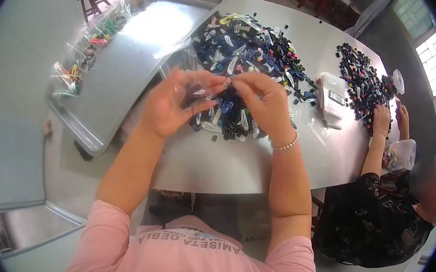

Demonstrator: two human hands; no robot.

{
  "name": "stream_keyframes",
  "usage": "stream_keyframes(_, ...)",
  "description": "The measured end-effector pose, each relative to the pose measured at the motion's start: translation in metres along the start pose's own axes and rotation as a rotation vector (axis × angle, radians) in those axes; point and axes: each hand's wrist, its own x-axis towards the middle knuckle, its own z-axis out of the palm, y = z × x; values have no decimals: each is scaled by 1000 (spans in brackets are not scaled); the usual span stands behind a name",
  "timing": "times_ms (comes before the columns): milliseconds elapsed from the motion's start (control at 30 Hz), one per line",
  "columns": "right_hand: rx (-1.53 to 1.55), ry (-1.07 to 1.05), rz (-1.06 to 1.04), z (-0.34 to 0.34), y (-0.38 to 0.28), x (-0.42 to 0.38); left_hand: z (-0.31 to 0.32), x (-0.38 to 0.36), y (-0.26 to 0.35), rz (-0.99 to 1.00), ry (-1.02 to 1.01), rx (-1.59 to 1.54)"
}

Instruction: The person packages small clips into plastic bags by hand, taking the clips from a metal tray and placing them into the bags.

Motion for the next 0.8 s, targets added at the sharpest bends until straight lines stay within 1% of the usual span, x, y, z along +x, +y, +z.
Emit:
stream_keyframes(33,49,-57,-18,4,0,0,2,-1,-2,13,36,84)
stream_keyframes(67,78,-84,-79,9,-1,-2,5,-3,-4,27,73,169)
stream_keyframes(100,84,-90,-89,13,-2,-2,10,-3,-7,36,77,177)
stream_keyframes(167,-216,-80,-345,20,-2,-2,16,-5,-13,-119,94,208)
stream_keyframes(200,-3,-152,-110,22,-4,-7,16,-7,-13,-155,26,180)
stream_keyframes(233,4,-156,-114,22,-4,-7,16,-9,-15,-151,33,185)
stream_keyframes(300,358,-189,123,17,-2,-6,25,-11,-19,-212,182,297)
stream_keyframes(333,308,-155,141,15,-2,-5,36,-12,-18,-178,309,453)
stream_keyframes(367,313,-156,136,13,-3,-5,37,-14,-19,-175,312,459)
stream_keyframes(433,135,-108,150,11,-3,-4,34,-21,-15,168,341,954)
stream_keyframes(500,163,-157,140,10,-4,-6,32,-25,-10,210,404,1021)
stream_keyframes(567,228,-202,53,13,-3,-7,30,-32,-2,252,471,1081)
stream_keyframes(633,227,-211,26,16,-10,-8,29,-38,11,371,472,1352)
stream_keyframes(667,207,-179,25,16,-10,-8,25,-41,22,486,444,1408)
stream_keyframes(700,186,-146,24,16,-10,-7,17,-44,35,491,451,1412)
stream_keyframes(767,166,-145,14,12,-3,-6,-1,-49,67,405,585,1344)
stream_keyframes(800,155,-142,23,11,-2,-6,-9,-51,87,342,678,1366)
